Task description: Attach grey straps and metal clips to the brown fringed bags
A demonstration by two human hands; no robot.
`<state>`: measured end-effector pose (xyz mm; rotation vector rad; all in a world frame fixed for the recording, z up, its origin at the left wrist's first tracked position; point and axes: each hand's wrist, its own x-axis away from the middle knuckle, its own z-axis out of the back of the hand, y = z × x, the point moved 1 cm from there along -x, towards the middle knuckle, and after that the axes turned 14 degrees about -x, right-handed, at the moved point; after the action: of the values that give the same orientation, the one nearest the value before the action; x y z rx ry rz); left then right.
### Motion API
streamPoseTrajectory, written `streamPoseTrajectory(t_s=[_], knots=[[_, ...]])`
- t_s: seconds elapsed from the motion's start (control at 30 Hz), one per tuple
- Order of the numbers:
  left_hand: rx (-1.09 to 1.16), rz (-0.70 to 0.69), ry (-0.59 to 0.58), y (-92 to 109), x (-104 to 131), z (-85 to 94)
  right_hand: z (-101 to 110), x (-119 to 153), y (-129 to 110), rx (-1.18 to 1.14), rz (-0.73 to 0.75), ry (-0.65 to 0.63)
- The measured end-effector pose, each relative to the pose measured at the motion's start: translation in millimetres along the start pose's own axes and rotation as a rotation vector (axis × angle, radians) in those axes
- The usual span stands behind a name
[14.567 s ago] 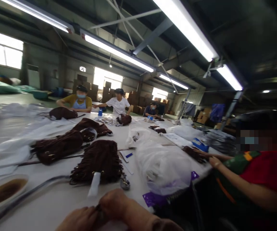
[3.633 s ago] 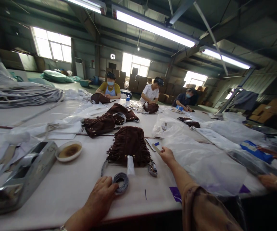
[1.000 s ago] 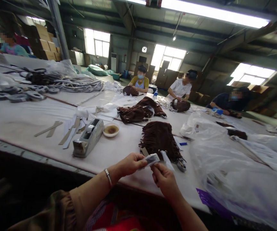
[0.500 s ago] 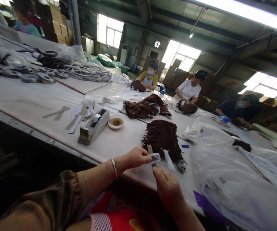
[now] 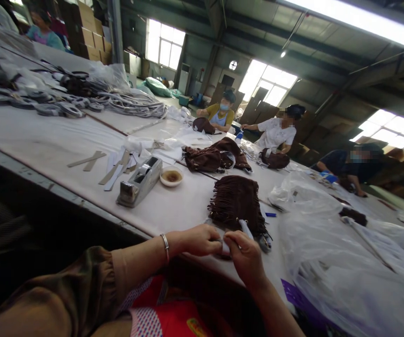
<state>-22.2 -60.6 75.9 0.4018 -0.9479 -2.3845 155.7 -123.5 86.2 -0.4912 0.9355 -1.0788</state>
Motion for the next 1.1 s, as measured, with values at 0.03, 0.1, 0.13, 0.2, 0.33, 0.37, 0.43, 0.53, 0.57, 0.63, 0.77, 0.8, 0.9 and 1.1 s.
streamPoseTrajectory(t_s=[0.03, 0.1, 0.13, 0.2, 0.33, 0.37, 0.43, 0.53, 0.57, 0.63, 0.77, 0.8, 0.9, 1.1], knots=[[0.109, 0.012, -0.016, -1.3, 1.3, -0.5, -0.5, 1.6, -1.3, -0.001, -0.01, 0.024], [0.253, 0.037, -0.024, -3.2, 2.9, -2.0, -1.1, 3.8, -3.9, -0.003, -0.028, 0.071], [0.289, 0.046, -0.025, -3.6, 3.0, -3.0, -1.3, 4.4, -4.6, -0.003, -0.035, 0.086], [0.319, 0.053, -0.04, -3.3, 2.3, -5.3, -1.9, 5.4, -4.8, -0.005, -0.043, 0.116], [0.284, 0.061, -0.026, 0.6, 1.1, -8.5, -3.8, 8.7, -3.1, -0.022, -0.068, 0.157], [0.279, 0.067, -0.014, 2.0, 1.6, -9.0, -4.3, 9.9, -2.5, -0.03, -0.074, 0.165], [0.297, 0.096, -0.01, 4.8, 3.5, -10.3, -5.2, 12.7, -1.0, -0.043, -0.083, 0.174], [0.346, 0.156, -0.037, 7.7, 6.5, -13.3, -5.1, 16.6, 2.2, -0.045, -0.117, 0.185], [0.358, 0.172, -0.045, 8.3, 7.0, -14.4, -4.3, 17.4, 3.0, -0.037, -0.136, 0.189], [0.379, 0.19, -0.053, 9.2, 7.4, -16.4, -1.2, 17.4, 2.7, -0.001, -0.151, 0.163], [0.351, 0.175, -0.053, 12.0, 6.5, -17.7, 10.1, 10.9, -6.4, 0.108, -0.002, 0.005], [0.33, 0.179, -0.049, 13.1, 6.3, -17.4, 13.1, 9.0, -9.2, 0.137, 0.047, -0.027], [0.277, 0.205, -0.039, 16.7, 5.2, -16.5, 17.5, 7.0, -15.7, 0.28, 0.195, -0.092], [0.249, 0.188, -0.005, 15.5, 2.3, -21.8, 10.4, 18.6, -20.1, 0.564, 0.363, -0.177]])
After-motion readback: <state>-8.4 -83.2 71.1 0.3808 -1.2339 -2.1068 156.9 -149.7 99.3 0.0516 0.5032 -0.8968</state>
